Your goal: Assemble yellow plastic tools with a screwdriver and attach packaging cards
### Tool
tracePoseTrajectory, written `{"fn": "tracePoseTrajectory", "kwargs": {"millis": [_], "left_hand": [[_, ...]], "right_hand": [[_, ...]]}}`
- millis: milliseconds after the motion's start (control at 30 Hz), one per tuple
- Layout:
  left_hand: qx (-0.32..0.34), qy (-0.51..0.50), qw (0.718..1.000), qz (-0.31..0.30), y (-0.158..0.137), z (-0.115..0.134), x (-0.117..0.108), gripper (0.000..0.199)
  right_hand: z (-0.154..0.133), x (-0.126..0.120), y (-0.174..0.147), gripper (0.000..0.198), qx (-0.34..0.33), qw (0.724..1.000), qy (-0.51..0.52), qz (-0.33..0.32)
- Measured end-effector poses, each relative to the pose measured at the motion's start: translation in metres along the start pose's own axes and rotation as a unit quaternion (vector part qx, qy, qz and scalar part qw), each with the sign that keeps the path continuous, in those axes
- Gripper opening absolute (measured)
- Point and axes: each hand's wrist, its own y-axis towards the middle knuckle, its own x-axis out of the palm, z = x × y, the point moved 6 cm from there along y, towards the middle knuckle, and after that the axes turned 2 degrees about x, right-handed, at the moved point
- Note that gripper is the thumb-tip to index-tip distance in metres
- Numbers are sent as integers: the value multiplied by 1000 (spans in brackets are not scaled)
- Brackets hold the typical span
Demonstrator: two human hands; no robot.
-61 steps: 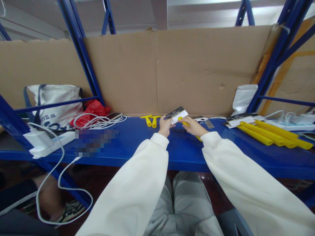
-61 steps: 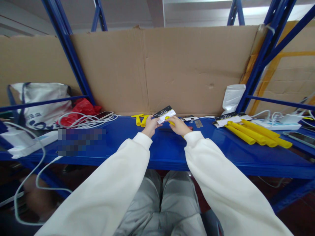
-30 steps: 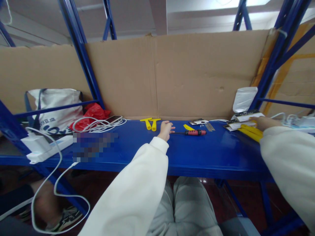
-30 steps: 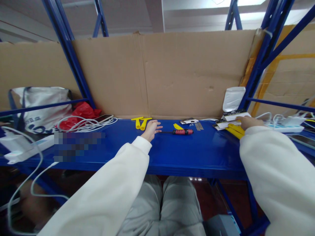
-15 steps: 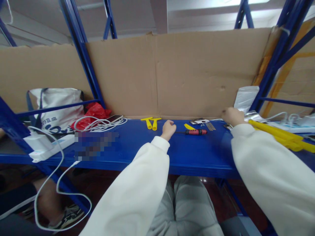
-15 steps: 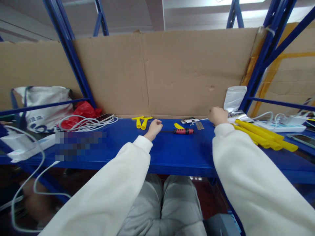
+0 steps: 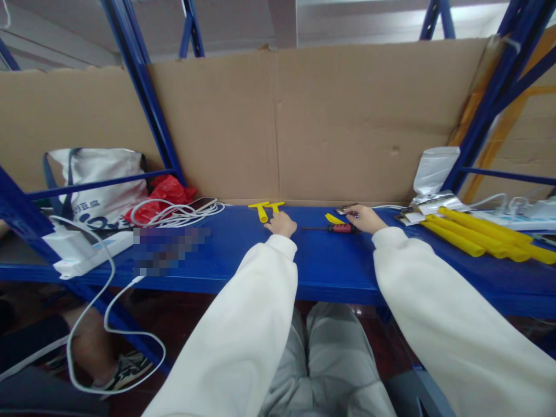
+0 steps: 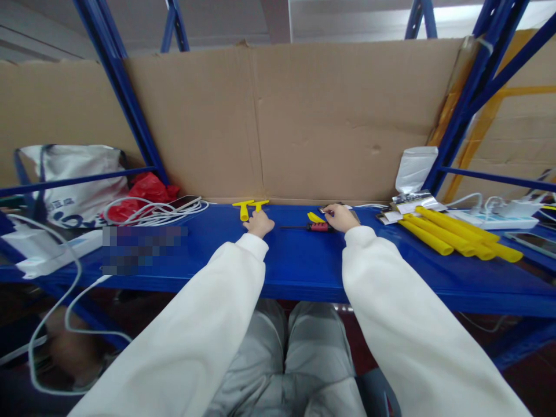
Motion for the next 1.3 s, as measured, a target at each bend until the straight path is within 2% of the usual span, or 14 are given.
{"fn": "tracePoseTrajectory", "kwargs": {"millis": [167,467,567,733,867,967,1133,1300], "left_hand": [[80,44,995,-34,-6,12,0,24],[103,-36,994,3,-9,18,-3,4],[106,-61,992,-5,-8,18,-2,8],[206,-5,977,-52,-11,31,7,27],[248,-31,965,-78,-10,32,20,28],[262,-23,961,-81,-8,31,24,27],[291,116,941,-129,-13,35,26,36],[256,154,946,-126,-15,34,20,41]], "right_hand": [[3,-4,0,27,20,1000,-1,5],[1,-2,-1,25,22,999,30,4],[0,-3,0,24,20,999,35,4],[0,-3,-1,24,23,999,34,1],[-1,0,0,21,1,999,31,-11],[1,3,1,17,-4,1000,15,-23],[1,7,0,17,9,998,-6,-61],[-1,2,-2,19,61,995,-4,-80]]}}
